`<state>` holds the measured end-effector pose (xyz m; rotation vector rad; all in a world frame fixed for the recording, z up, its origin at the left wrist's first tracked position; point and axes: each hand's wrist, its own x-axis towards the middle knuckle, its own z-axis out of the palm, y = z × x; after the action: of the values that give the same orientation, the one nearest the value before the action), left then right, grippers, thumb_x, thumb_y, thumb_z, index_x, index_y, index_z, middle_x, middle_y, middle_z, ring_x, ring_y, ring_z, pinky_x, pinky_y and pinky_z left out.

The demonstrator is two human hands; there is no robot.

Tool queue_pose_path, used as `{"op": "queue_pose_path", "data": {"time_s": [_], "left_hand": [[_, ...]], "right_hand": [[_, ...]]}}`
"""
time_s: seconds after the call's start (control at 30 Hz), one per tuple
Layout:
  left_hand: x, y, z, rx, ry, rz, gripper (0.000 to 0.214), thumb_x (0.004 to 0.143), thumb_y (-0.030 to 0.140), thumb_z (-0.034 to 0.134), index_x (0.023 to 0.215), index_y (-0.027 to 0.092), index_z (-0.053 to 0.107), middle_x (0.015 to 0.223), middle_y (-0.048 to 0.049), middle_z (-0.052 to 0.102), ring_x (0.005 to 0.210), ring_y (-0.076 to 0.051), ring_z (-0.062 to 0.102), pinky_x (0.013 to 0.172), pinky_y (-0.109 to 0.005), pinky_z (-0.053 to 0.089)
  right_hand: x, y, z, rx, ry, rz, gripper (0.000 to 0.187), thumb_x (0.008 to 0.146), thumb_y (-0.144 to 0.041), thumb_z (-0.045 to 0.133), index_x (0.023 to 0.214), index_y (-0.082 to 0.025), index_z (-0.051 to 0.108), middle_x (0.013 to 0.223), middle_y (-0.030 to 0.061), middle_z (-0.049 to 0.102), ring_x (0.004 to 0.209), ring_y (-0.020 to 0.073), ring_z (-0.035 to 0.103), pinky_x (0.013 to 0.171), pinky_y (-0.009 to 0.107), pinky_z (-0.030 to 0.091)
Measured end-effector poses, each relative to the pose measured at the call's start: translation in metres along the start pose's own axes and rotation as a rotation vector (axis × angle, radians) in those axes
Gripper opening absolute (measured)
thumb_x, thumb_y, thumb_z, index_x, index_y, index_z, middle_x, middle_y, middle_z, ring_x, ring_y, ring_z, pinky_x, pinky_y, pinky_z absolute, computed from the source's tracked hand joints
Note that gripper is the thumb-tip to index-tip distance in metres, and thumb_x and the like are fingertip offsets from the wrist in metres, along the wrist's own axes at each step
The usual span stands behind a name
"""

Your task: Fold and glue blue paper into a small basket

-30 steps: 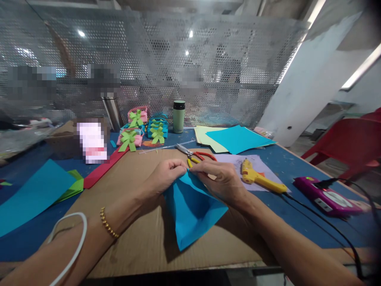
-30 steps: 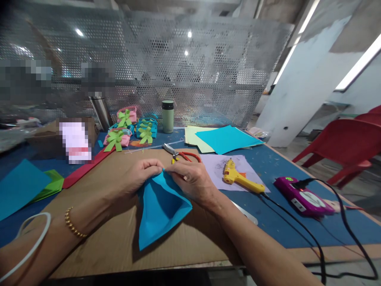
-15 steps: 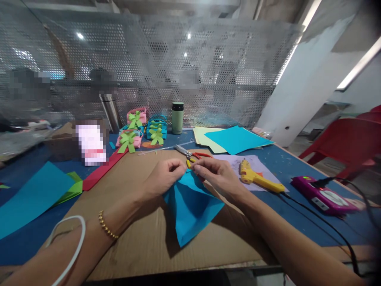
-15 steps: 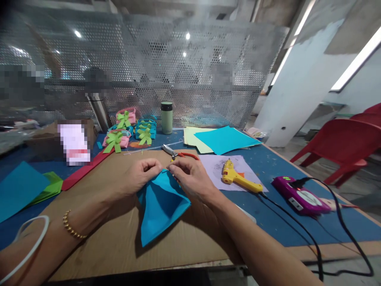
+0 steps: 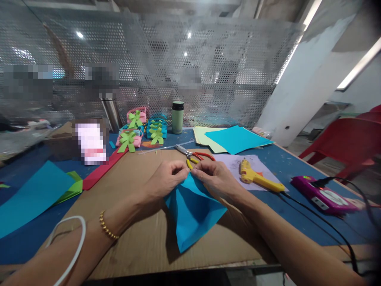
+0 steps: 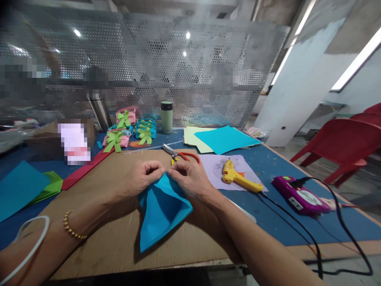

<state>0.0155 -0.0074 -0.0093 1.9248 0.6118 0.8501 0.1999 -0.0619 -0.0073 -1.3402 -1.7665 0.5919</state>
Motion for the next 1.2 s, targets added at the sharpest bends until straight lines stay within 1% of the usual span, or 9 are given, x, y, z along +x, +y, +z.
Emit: {"op": "queue_pose_path", "data": {"time_s": [0.1,0.23,0.37,0.5,0.7,0.9,1.1,1.2], "left_hand": [[-0.0008,-0.0013,0.0004,-0.006,-0.003,0.000,0.030,0.085,0.036,0.055,0.061,0.018,0.051,0.061,0.0030,0.044,0.062,-0.012,0.041,0.058,-0.024,0.034],[-0.0010,-0.0016,0.0010,-0.066,-0.013,-0.045,0.030,0.084,0.040,0.057,0.063,0.018,0.053,0.063,0.0029,0.045,0.061,-0.011,0.041,0.057,-0.023,0.033],[0.0003,0.0019,0.0010,-0.120,-0.007,-0.086,0.039,0.083,0.048,0.057,0.061,0.018,0.050,0.061,0.0038,0.041,0.058,-0.011,0.037,0.054,-0.023,0.031],[0.0009,0.0048,0.0010,-0.148,-0.020,-0.111,0.042,0.080,0.055,0.059,0.063,0.017,0.054,0.061,0.0032,0.043,0.058,-0.011,0.037,0.053,-0.023,0.030],[-0.0007,0.0030,0.0028,-0.172,0.009,-0.147,0.043,0.080,0.055,0.060,0.062,0.018,0.049,0.061,0.0039,0.040,0.057,-0.010,0.035,0.050,-0.022,0.028],[0.0006,-0.0010,0.0009,-0.113,-0.030,-0.119,0.042,0.082,0.053,0.059,0.061,0.017,0.049,0.062,0.0030,0.041,0.059,-0.010,0.037,0.051,-0.022,0.028],[0.0005,-0.0014,0.0001,-0.124,-0.035,-0.141,0.040,0.079,0.051,0.060,0.060,0.017,0.049,0.061,0.0034,0.041,0.057,-0.010,0.036,0.050,-0.021,0.029],[0.0003,0.0006,-0.0004,-0.107,-0.035,-0.135,0.040,0.079,0.050,0.060,0.059,0.018,0.048,0.060,0.0035,0.041,0.057,-0.010,0.035,0.051,-0.021,0.028]], "right_hand": [[-0.0003,0.0002,-0.0002,-0.008,0.002,0.022,0.039,0.086,-0.048,0.060,0.064,-0.017,0.055,0.058,-0.0034,0.041,0.055,0.0089,0.034,0.048,0.023,0.023],[0.0010,0.0007,0.0009,0.093,-0.024,0.031,0.038,0.084,-0.049,0.062,0.066,-0.017,0.052,0.061,-0.0029,0.043,0.057,0.0089,0.035,0.048,0.022,0.025],[0.0026,0.0009,0.0016,0.162,-0.031,0.025,0.037,0.083,-0.048,0.062,0.066,-0.018,0.051,0.062,-0.0031,0.043,0.057,0.0088,0.035,0.048,0.022,0.025],[0.0026,0.0006,0.0012,0.173,-0.038,0.010,0.035,0.083,-0.047,0.063,0.067,-0.017,0.052,0.062,-0.0036,0.042,0.057,0.0090,0.036,0.049,0.022,0.027],[0.0009,0.0007,0.0014,0.132,-0.030,-0.004,0.032,0.084,-0.044,0.062,0.069,-0.017,0.055,0.063,-0.0026,0.047,0.058,0.0096,0.039,0.050,0.023,0.030],[0.0006,0.0032,0.0024,0.100,-0.017,-0.003,0.031,0.085,-0.043,0.063,0.069,-0.017,0.056,0.061,-0.0031,0.045,0.057,0.0092,0.039,0.049,0.022,0.029],[0.0012,0.0085,0.0045,0.092,-0.010,0.008,0.031,0.084,-0.044,0.064,0.072,-0.016,0.060,0.060,-0.0029,0.048,0.055,0.0089,0.040,0.048,0.021,0.030],[0.0010,0.0069,0.0041,0.110,-0.014,0.022,0.034,0.084,-0.048,0.064,0.071,-0.016,0.059,0.060,-0.0029,0.048,0.054,0.0087,0.039,0.048,0.022,0.029]]}}
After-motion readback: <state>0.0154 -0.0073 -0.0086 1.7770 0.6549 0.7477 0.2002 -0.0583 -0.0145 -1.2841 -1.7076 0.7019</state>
